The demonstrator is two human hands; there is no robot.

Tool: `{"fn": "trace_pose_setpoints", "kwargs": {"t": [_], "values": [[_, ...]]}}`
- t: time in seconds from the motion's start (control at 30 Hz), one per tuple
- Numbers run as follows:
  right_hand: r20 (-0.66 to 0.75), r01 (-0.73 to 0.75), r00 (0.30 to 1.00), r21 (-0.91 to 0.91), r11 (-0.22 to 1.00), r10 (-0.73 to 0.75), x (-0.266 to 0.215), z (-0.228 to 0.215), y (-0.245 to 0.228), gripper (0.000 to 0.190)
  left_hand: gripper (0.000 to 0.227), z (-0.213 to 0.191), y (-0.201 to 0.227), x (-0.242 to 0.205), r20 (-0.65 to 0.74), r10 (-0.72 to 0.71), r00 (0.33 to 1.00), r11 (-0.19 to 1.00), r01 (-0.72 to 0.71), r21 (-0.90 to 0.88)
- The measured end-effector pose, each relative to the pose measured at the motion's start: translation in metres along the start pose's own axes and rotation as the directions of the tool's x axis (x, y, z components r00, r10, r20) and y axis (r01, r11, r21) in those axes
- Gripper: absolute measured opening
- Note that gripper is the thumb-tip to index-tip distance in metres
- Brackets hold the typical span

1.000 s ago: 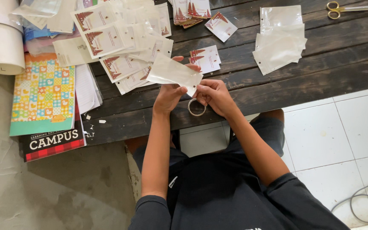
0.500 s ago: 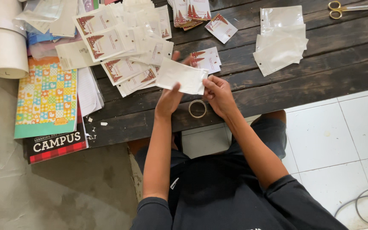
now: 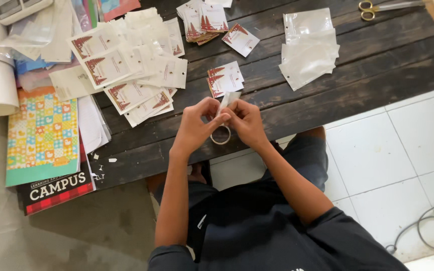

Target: The person places small decorative cards into individual plastic bags by hand at a wooden table.

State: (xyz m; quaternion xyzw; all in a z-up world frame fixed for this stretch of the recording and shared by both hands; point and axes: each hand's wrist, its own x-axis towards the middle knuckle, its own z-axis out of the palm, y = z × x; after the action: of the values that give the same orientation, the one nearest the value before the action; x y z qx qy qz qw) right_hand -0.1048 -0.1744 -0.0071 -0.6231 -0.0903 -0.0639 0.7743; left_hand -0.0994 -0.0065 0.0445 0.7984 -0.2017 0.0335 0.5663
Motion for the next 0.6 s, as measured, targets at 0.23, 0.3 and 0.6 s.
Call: {"fn": "trace_pose_setpoints", "kwargs": {"t": [0.23,0.3,0.6], "values": [[0.1,0.029,0.995,-0.079,0.996,-0.021,-0.009,0.003,-0.026,0.031,0.013,-0.011,0.011,-0.01,0.083,0.046,0.995,0.995,-0.038,-0.088],[0.108,0.018,0.994,-0.093,0.995,-0.007,-0.009,0.002,-0.028,0.03,0.005,-0.014,0.023,-0.012,0.093,0.031,0.995,0.994,-0.021,-0.108],[-0.049,0.033,0.997,-0.344,0.938,-0.053,-0.019,0.004,-0.018,0.019,0.021,0.004,0.002,-0.024,-0.191,0.186,0.964,0.859,-0.065,0.508]]}}
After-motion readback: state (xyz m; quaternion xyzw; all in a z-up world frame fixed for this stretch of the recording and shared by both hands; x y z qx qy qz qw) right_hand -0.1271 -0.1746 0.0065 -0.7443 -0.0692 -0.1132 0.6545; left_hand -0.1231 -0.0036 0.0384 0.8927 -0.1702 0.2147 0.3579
